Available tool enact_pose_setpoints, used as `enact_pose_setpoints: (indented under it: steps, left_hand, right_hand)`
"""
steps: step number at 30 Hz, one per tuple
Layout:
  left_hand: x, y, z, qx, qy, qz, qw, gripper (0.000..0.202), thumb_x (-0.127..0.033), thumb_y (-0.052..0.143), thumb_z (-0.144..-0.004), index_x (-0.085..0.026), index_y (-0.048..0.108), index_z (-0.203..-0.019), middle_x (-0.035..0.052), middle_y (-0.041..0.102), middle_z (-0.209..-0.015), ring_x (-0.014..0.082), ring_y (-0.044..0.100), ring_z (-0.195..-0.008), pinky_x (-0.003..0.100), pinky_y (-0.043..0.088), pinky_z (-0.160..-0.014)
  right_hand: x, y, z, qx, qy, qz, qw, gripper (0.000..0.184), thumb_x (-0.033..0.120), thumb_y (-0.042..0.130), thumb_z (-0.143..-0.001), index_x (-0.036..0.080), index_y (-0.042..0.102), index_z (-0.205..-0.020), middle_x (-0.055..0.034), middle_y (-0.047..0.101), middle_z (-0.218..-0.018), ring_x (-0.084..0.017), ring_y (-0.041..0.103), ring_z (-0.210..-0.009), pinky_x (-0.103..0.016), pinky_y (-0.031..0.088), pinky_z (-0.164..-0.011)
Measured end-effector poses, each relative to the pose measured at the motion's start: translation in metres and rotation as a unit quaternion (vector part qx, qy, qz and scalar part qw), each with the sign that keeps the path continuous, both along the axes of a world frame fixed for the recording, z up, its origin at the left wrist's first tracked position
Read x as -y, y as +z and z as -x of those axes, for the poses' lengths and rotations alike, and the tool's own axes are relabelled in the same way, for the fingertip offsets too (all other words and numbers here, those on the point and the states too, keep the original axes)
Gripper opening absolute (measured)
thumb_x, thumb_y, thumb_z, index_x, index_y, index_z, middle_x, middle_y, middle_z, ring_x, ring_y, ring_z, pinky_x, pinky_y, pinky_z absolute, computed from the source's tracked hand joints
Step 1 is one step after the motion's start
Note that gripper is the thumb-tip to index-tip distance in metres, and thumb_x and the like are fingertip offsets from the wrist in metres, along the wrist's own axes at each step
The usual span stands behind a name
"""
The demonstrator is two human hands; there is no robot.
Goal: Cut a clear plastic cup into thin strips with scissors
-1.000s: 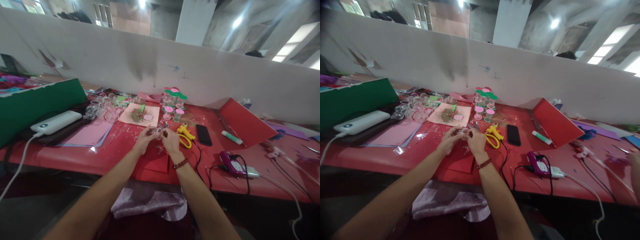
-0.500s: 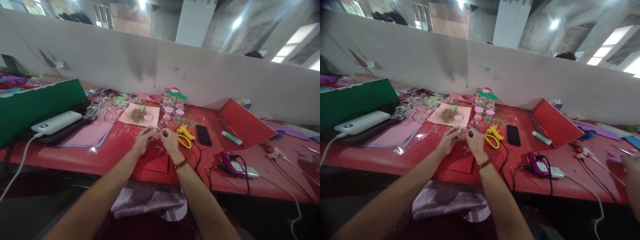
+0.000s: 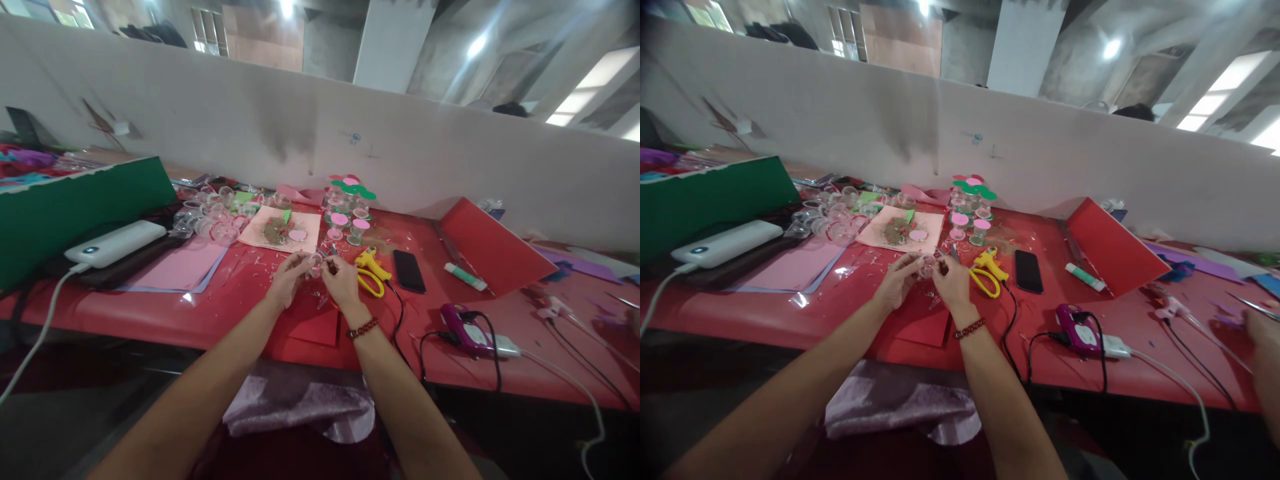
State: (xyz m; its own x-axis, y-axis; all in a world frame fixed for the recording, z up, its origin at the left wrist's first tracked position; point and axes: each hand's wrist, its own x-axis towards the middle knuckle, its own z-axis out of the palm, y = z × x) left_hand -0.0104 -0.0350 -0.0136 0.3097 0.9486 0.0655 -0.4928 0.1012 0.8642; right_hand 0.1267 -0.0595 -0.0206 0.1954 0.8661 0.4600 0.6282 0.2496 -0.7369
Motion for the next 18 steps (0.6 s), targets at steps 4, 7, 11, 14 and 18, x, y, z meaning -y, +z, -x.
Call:
enact_pose_setpoints:
  steps: [4,7,11,14,18]
  left_hand:
    - [-0.0003,-0.0011,0.0001,0.0,-0.001,-0.005,1.0,0.027,-0.03,0.079,-0.065,-0.017,0.067,-0.086,0.0016,0.067,-0.086,0.0108,0.06,-0.069,0.024,0.046,-0.065]
    - [0.0003,-0.0003,0.0001,-0.003,0.003,-0.002,1.0,0.028,-0.03,0.079,-0.064,-0.017,0.066,-0.086,0.0014,0.067,-0.085,0.0103,0.058,-0.067,0.024,0.046,-0.064]
    - [0.001,0.0015,0.0,-0.006,0.006,0.003,1.0,0.03,-0.03,0.08,-0.062,-0.017,0.066,-0.085,0.0018,0.067,-0.086,0.0104,0.057,-0.066,0.024,0.045,-0.063]
    - [0.0014,0.0026,-0.0001,-0.007,0.009,0.004,1.0,0.031,-0.031,0.08,-0.062,-0.017,0.066,-0.085,0.0021,0.067,-0.087,0.011,0.058,-0.068,0.024,0.045,-0.063]
    - [0.0016,0.0029,-0.0001,-0.006,0.014,0.009,1.0,0.032,-0.031,0.081,-0.06,-0.017,0.065,-0.084,0.0018,0.067,-0.086,0.0102,0.057,-0.065,0.024,0.044,-0.063]
  right_hand:
    - [-0.0003,-0.0011,-0.0008,0.001,0.01,-0.007,1.0,0.018,0.031,0.05,-0.083,0.019,0.064,-0.083,0.0004,0.066,-0.072,-0.013,0.058,-0.063,-0.022,0.041,-0.062]
    - [0.0001,-0.0007,-0.0013,0.015,0.008,-0.009,1.0,0.018,0.03,0.049,-0.084,0.019,0.063,-0.081,0.0013,0.063,-0.069,-0.012,0.055,-0.062,-0.021,0.039,-0.061]
    - [0.001,0.0017,-0.0012,0.026,0.003,-0.002,1.0,0.021,0.031,0.046,-0.087,0.019,0.063,-0.08,0.002,0.062,-0.068,-0.012,0.053,-0.06,-0.021,0.037,-0.06]
    - [0.0014,0.0032,-0.0009,0.026,0.004,0.002,1.0,0.022,0.03,0.045,-0.088,0.02,0.062,-0.08,0.0023,0.061,-0.068,-0.012,0.052,-0.06,-0.021,0.037,-0.059]
    - [0.001,0.0028,-0.0015,0.041,0.005,0.002,0.999,0.019,0.028,0.046,-0.087,0.02,0.061,-0.08,0.0027,0.061,-0.067,-0.012,0.052,-0.06,-0.021,0.036,-0.059]
